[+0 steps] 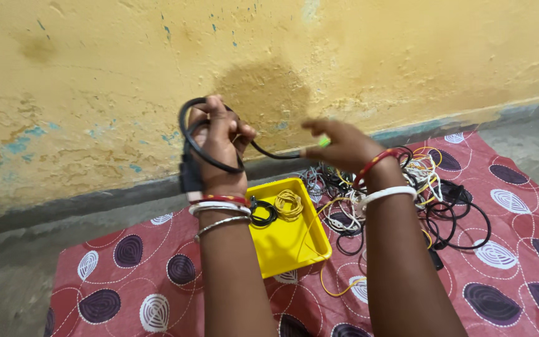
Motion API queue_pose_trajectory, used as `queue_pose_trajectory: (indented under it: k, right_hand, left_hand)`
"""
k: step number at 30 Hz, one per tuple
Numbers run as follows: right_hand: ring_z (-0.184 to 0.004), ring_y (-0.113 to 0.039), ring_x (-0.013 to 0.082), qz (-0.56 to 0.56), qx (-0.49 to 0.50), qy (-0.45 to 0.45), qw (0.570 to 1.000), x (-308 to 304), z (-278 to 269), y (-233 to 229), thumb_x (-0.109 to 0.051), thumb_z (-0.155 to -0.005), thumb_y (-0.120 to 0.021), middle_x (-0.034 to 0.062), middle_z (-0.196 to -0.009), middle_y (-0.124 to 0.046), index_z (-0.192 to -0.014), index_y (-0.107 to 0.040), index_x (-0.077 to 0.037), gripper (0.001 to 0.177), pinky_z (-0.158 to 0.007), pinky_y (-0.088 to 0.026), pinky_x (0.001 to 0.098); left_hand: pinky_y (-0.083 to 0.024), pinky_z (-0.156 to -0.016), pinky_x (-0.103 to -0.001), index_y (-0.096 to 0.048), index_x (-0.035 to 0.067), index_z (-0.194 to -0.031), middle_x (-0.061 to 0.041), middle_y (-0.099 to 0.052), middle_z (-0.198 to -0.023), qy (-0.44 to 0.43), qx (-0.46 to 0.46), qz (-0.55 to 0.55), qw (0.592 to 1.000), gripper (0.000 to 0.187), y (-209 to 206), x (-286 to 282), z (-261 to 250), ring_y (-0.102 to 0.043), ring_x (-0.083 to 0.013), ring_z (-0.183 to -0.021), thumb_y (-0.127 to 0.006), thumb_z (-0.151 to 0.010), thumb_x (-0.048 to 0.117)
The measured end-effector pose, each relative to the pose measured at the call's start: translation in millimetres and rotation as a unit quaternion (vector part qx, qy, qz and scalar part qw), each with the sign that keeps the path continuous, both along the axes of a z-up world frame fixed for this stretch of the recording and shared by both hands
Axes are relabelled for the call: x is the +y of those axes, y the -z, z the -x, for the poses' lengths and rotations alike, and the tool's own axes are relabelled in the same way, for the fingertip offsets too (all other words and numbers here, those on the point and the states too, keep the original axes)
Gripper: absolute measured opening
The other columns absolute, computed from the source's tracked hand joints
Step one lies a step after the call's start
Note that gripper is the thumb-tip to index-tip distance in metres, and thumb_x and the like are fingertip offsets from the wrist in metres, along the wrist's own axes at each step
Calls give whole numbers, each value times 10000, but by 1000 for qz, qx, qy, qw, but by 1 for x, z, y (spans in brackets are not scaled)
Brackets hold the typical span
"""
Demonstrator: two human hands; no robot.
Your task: The person sorts various black, white, and yellow cables by hand. They pick cables from a pile on a patterned mat, untangle them, wrap them into coils, and place the finished coils onto a yellow tray.
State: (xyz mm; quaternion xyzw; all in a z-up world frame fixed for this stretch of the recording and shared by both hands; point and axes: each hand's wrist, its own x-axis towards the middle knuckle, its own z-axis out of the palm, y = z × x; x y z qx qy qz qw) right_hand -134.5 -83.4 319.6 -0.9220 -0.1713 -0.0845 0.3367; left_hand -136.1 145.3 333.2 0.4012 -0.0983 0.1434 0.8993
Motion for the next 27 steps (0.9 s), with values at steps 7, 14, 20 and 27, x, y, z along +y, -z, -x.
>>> queue_pose_trajectory:
  k: [7,14,20,27]
  right_hand:
    - [-999,-700,257,-45,173,-45,983,-15,-14,58,-285,-813,-791,164,-1081,-776,-1259,-718,-105,486,-851,-572,367]
    - [-827,-746,225,-74,-86,178,978,-16,2,15,-229,-875,-737,131,-934,-776,-986,-801,-88,190,-765,-571,355]
    - [-775,-734,218,-71,-140,195,968,0,27,-29,-253,-890,-733,122,-879,-767,-977,-798,-93,194,-706,-555,363]
    - [-593,-580,142,-97,-38,121,987,14,37,-41,-253,-917,-691,72,-667,-654,-957,-716,-62,196,-538,-454,314]
  left_hand:
    - [-559,-651,-340,-556,148,-1098,24,-493,-712,33,6,92,995,255,-5,3,6,-580,-126,-645,-623,-1002,376]
    - [-555,-600,-305,-563,137,-1072,32,-437,-638,15,32,52,998,249,-1,13,9,-564,-111,-596,-620,-1007,371]
    - [-451,-422,-268,-569,116,-916,19,-514,-552,-97,100,-156,978,266,20,17,-8,-538,-116,-445,-707,-931,343]
    - [-476,-453,-285,-487,26,-861,19,-424,-568,37,114,-161,980,476,47,8,-10,-524,-123,-460,-793,-945,381]
